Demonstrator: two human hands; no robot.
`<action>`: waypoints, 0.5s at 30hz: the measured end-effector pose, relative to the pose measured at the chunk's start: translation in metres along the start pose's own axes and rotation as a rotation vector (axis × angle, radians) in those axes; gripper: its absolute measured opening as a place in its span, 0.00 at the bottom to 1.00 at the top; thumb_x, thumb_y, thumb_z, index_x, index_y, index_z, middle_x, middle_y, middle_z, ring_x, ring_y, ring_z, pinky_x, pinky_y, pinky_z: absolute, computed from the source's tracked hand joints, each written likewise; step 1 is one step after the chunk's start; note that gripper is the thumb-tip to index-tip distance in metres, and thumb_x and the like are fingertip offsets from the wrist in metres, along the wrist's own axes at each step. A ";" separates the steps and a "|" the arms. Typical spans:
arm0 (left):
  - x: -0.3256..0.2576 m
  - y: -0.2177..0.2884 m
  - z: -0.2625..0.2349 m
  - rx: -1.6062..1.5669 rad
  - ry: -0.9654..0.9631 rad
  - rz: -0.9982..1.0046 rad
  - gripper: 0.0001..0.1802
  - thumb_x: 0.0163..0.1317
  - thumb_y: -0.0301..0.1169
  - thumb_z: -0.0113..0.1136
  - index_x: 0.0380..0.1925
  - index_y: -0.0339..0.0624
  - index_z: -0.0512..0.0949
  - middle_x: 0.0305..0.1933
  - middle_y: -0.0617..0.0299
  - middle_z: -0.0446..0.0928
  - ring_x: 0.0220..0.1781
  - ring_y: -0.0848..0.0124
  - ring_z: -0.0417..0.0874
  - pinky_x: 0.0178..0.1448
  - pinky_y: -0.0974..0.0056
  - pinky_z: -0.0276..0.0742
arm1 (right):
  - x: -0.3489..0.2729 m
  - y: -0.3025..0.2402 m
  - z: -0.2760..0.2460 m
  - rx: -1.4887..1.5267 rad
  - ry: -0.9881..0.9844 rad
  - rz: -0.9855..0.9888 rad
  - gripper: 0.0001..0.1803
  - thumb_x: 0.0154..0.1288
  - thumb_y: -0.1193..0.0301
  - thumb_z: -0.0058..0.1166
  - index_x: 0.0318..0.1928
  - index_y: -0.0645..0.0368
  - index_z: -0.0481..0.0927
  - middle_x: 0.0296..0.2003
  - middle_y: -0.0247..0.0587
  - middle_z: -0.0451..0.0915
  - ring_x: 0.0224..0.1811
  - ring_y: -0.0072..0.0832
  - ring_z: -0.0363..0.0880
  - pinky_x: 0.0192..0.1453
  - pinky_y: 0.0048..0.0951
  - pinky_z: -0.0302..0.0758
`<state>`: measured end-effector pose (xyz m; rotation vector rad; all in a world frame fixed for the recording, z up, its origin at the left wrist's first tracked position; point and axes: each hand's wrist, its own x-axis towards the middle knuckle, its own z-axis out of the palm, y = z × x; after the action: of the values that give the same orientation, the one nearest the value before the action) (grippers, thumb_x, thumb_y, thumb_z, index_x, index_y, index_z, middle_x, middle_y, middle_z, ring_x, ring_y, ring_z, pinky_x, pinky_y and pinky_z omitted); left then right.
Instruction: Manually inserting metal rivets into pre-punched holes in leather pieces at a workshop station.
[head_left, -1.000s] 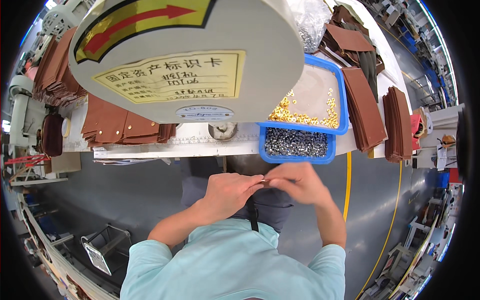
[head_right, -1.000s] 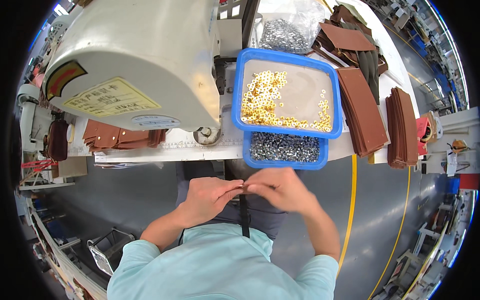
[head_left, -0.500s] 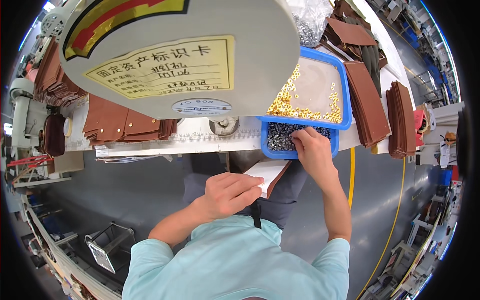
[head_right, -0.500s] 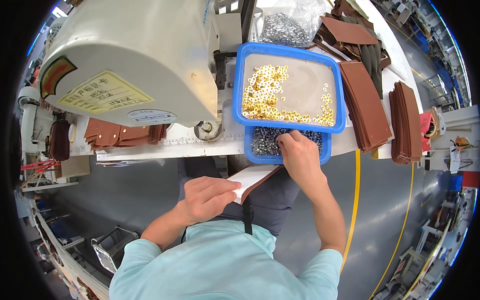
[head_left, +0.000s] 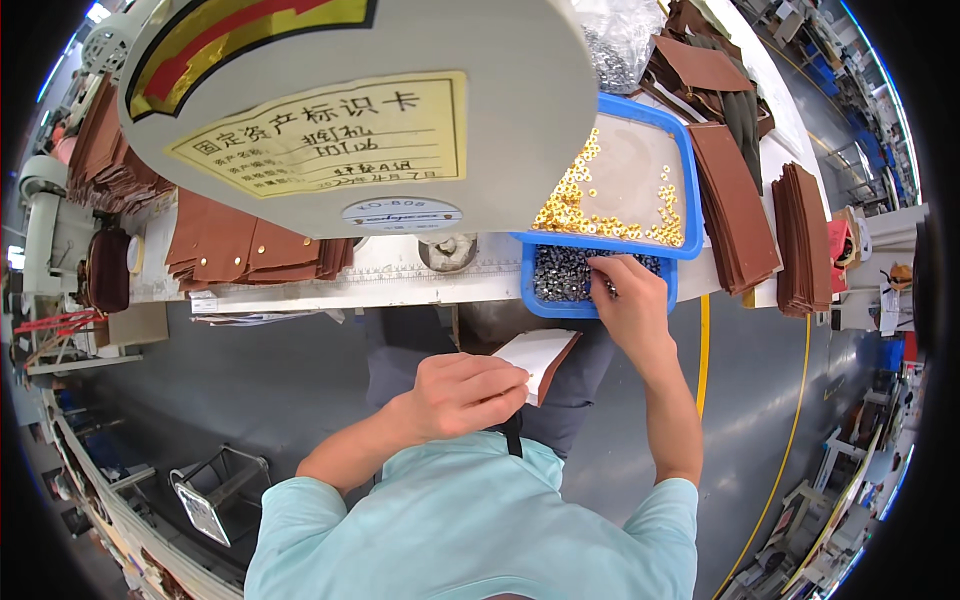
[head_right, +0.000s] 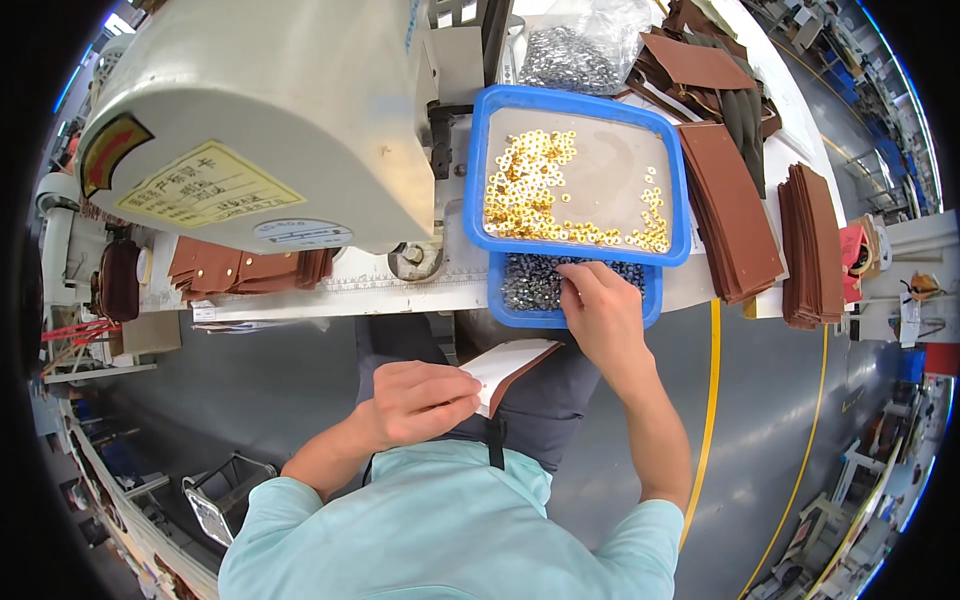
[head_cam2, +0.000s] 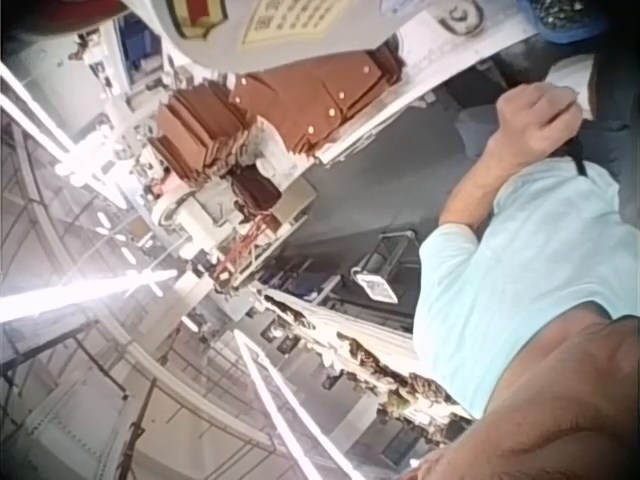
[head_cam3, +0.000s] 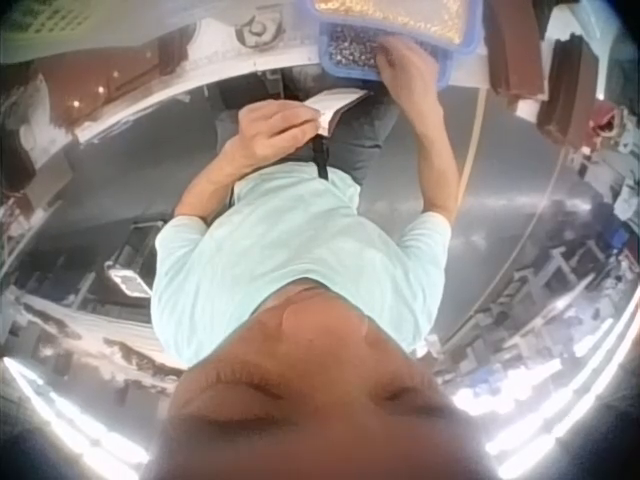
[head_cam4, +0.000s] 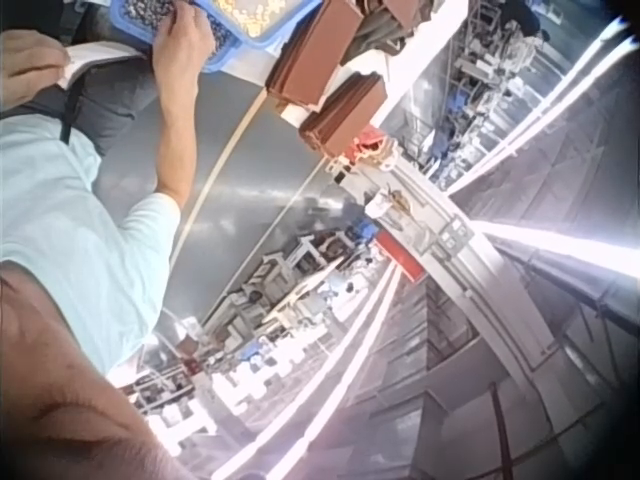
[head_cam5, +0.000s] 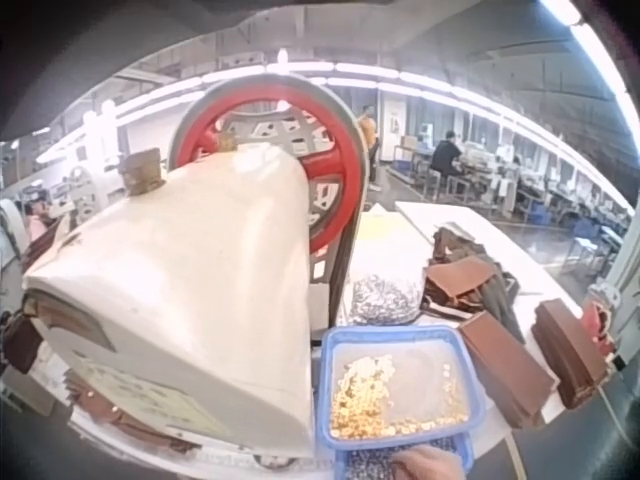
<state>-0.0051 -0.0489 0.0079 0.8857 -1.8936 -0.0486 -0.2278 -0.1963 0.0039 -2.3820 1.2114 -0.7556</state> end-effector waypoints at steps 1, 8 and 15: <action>0.001 0.001 -0.001 0.001 -0.001 -0.002 0.08 0.48 0.24 0.70 0.30 0.43 0.82 0.43 0.61 0.86 0.33 0.70 0.87 0.29 0.70 0.80 | -0.001 -0.005 -0.002 0.001 -0.002 0.000 0.10 0.59 0.83 0.65 0.42 0.63 0.87 0.36 0.45 0.87 0.38 0.38 0.89 0.43 0.33 0.84; -0.001 0.001 0.000 -0.016 0.004 -0.044 0.12 0.43 0.23 0.70 0.31 0.41 0.84 0.39 0.61 0.81 0.30 0.71 0.84 0.28 0.70 0.80 | -0.025 -0.049 -0.020 0.875 -0.287 0.311 0.09 0.62 0.84 0.66 0.43 0.66 0.88 0.38 0.40 0.88 0.41 0.24 0.88 0.47 0.26 0.86; -0.002 0.001 0.001 -0.053 -0.003 -0.014 0.13 0.44 0.21 0.73 0.33 0.38 0.85 0.38 0.58 0.81 0.34 0.65 0.87 0.34 0.66 0.88 | -0.031 -0.060 -0.028 1.029 -0.500 0.338 0.13 0.64 0.81 0.67 0.50 0.68 0.86 0.40 0.43 0.90 0.43 0.26 0.90 0.50 0.27 0.86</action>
<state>-0.0056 -0.0474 0.0058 0.8636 -1.8808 -0.1083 -0.2223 -0.1396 0.0489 -1.3461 0.7052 -0.4494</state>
